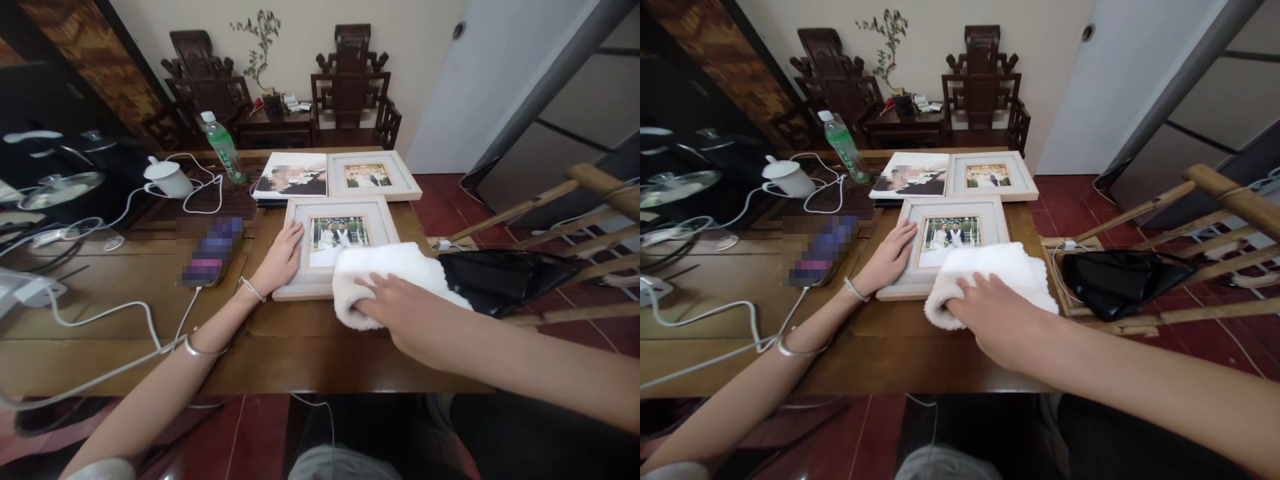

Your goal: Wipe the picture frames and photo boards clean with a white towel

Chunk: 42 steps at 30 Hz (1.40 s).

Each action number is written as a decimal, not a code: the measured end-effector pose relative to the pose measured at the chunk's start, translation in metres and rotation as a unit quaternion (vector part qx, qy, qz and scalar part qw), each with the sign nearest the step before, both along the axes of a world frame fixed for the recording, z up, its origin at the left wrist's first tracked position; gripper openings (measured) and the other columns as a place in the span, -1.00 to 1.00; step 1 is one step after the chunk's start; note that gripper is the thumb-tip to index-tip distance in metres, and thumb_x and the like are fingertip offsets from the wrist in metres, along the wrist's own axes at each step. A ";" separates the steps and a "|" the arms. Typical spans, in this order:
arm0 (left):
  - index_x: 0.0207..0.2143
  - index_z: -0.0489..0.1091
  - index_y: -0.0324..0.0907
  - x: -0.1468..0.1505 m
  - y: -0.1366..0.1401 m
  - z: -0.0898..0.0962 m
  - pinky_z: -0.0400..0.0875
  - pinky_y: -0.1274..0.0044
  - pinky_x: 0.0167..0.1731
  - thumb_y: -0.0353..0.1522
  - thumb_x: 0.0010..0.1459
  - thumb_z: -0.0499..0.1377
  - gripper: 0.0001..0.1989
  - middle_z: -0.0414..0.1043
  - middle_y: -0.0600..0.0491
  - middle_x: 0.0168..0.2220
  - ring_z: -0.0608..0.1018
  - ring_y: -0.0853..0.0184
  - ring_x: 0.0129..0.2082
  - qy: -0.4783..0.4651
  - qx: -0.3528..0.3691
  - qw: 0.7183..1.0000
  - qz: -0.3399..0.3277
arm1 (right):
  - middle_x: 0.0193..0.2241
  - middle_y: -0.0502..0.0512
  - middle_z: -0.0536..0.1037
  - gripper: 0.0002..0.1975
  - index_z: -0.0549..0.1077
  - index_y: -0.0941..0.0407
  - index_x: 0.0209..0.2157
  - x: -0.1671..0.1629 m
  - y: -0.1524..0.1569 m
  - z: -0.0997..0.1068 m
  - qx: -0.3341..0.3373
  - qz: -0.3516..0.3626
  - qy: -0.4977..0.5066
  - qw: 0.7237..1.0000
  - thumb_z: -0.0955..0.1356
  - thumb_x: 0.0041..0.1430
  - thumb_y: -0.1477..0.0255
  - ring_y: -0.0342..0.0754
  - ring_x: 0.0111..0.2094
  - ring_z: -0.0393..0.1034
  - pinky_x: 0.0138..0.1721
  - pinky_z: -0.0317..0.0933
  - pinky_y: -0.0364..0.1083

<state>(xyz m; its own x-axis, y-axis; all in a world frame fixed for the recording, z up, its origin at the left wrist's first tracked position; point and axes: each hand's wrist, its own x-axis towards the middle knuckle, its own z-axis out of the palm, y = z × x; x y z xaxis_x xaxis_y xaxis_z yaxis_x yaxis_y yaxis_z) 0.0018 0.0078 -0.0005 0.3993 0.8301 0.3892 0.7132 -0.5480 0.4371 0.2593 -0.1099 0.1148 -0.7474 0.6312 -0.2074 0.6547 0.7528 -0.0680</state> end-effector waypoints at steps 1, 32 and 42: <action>0.19 0.25 -0.35 0.000 0.000 0.000 0.05 0.18 0.31 -0.37 0.29 -0.10 -0.53 0.21 -0.20 0.26 0.12 0.08 0.34 0.002 0.002 1.000 -0.002 | 0.02 0.37 0.45 -0.50 0.44 0.19 -0.06 -0.001 0.004 -0.004 0.009 0.004 0.006 1.000 0.25 -0.08 0.76 0.27 0.02 0.34 -0.07 0.28 0.18; 0.18 0.26 -0.35 0.002 -0.001 0.003 0.05 0.17 0.31 -0.36 0.29 -0.09 -0.53 0.20 -0.21 0.26 0.11 0.08 0.34 0.014 -0.004 1.000 0.001 | -0.22 0.23 0.51 -0.39 0.41 0.11 0.02 -0.012 0.030 -0.015 0.071 -0.038 0.051 0.995 0.21 -0.07 0.78 0.03 -0.27 0.40 -0.32 0.23 -0.04; 0.17 0.27 -0.35 -0.001 -0.003 0.004 0.05 0.16 0.30 -0.35 0.28 -0.08 -0.53 0.22 -0.23 0.25 0.13 0.07 0.33 0.005 -0.006 1.000 -0.002 | 0.38 0.23 -0.12 -0.23 0.32 0.12 0.18 -0.007 0.162 -0.044 0.178 -0.051 -0.032 0.982 0.19 -0.08 0.86 0.50 0.33 -0.30 0.11 -0.12 0.56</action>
<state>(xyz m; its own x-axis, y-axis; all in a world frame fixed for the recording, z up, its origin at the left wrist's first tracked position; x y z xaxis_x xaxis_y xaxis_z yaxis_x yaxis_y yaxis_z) 0.0006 0.0052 0.0038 0.4071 0.8328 0.3751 0.7146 -0.5461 0.4370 0.2520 0.0521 0.0704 -0.6693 0.7430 -0.0045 0.7222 0.6520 0.2307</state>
